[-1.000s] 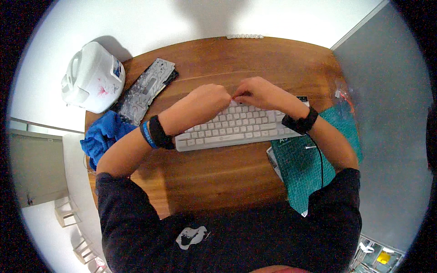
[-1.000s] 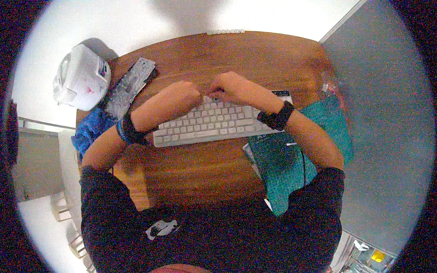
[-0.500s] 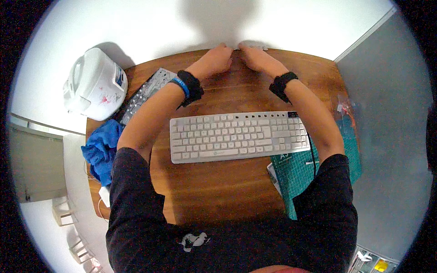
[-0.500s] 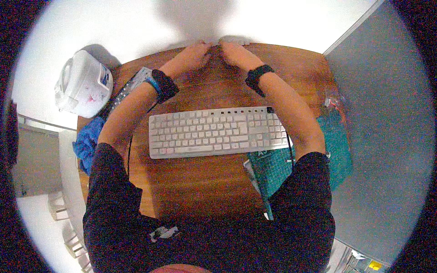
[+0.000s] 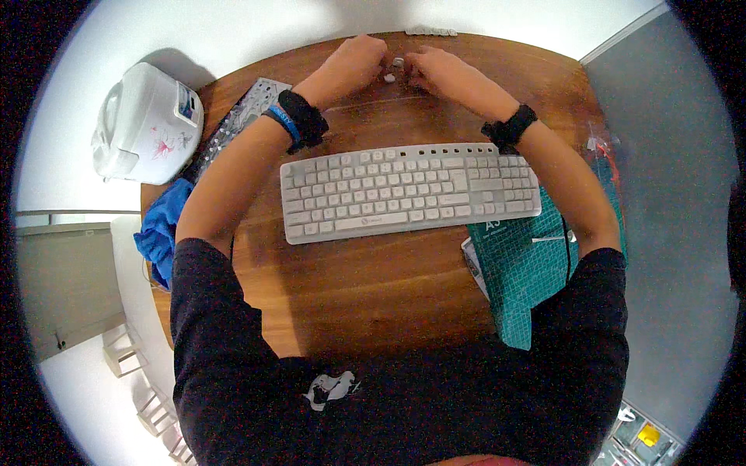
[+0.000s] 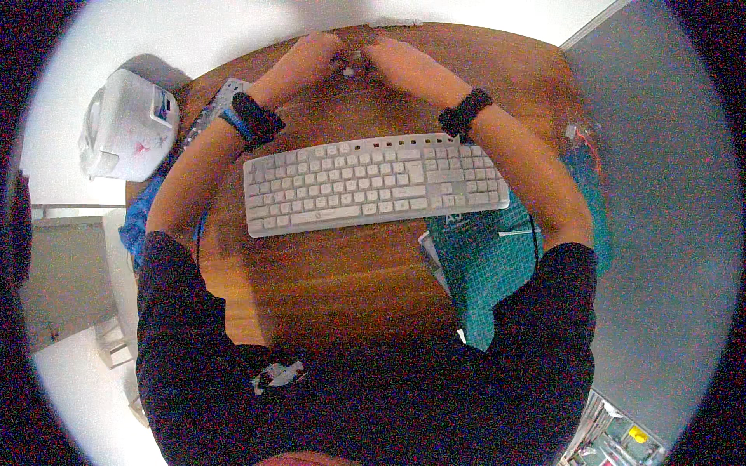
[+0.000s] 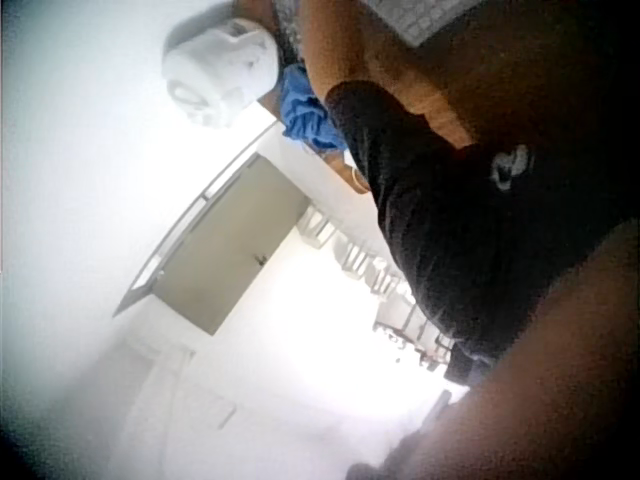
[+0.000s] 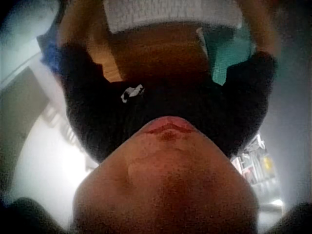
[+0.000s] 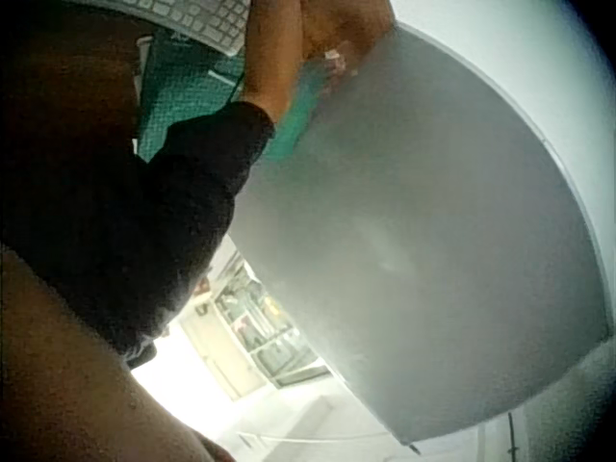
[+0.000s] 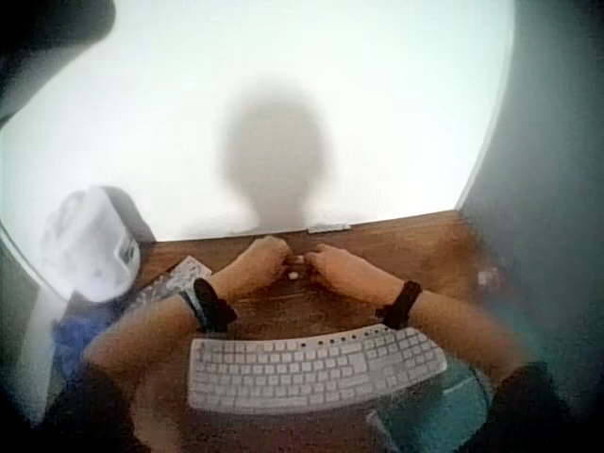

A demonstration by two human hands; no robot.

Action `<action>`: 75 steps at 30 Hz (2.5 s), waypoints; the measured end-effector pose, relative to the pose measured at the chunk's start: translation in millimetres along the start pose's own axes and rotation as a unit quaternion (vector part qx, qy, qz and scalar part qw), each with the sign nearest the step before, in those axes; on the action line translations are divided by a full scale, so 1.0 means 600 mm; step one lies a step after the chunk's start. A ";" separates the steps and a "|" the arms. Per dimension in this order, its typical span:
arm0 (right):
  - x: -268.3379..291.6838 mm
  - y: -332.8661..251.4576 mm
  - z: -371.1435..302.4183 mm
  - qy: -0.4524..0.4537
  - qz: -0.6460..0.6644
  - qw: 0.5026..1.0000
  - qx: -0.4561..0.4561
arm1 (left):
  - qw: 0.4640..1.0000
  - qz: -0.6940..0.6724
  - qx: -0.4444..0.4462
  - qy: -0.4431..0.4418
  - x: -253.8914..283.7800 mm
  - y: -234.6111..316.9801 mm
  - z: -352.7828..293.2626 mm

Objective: The person places white keycaps onto a white keyboard base one by one. After all keycaps are installed, the person wipes the keyboard's internal frame with a blue cloth, then reattaches the frame to the keyboard base and presses the keys to test them.

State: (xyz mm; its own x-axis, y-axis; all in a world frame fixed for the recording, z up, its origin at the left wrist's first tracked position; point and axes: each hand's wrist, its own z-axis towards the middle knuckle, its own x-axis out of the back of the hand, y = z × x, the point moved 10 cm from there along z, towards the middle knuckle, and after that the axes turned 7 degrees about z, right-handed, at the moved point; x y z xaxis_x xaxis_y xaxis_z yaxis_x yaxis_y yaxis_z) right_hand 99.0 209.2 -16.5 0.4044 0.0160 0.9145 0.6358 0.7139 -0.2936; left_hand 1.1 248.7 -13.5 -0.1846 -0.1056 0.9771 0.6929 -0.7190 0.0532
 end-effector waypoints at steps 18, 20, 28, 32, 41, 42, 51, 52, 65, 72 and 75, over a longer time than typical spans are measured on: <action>-0.002 0.045 0.020 0.044 0.045 0.996 -0.065 | 0.992 -0.121 0.003 0.030 0.015 0.018 -0.007; 0.005 0.029 0.027 0.024 0.094 0.985 -0.140 | 0.988 -0.110 -0.031 0.100 0.011 0.011 0.002; 0.000 -0.075 0.010 -0.008 0.059 0.996 -0.070 | 0.994 -0.095 -0.039 0.031 0.018 0.022 -0.001; -0.014 -0.096 0.010 -0.013 0.044 0.999 0.021 | 0.999 -0.027 -0.027 -0.011 0.015 0.005 -0.039; 0.033 -0.148 -0.069 -0.112 0.171 0.979 0.005 | 0.938 -0.341 0.055 -0.033 0.099 0.079 -0.188; 0.041 -0.151 -0.079 -0.106 0.194 0.975 -0.025 | 0.928 -0.364 0.059 -0.045 0.097 0.092 -0.197; 0.049 -0.163 -0.143 -0.106 0.297 0.945 -0.089 | 0.904 -0.423 0.017 -0.061 0.095 0.160 -0.218; 0.045 -0.158 -0.145 -0.110 0.304 0.941 -0.106 | 0.910 -0.410 0.013 -0.054 0.095 0.161 -0.216; 0.022 -0.153 -0.153 -0.095 0.296 0.944 -0.108 | 0.962 -0.271 -0.001 -0.037 0.066 0.169 -0.199; 0.015 -0.139 -0.157 -0.080 0.282 0.948 -0.121 | 0.967 -0.253 -0.012 -0.029 0.065 0.169 -0.199; 0.027 -0.154 -0.150 -0.048 0.290 0.953 -0.080 | 0.969 -0.245 -0.010 -0.039 0.064 0.171 -0.200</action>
State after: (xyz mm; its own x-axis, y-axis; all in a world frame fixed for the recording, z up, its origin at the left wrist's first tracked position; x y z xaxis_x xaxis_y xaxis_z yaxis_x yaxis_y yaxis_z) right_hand 105.7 80.5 0.6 0.6606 0.4441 0.6053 0.4196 0.4503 -0.7882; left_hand -18.5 88.8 4.7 -0.4349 0.3032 0.8479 0.5206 -0.6836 0.5115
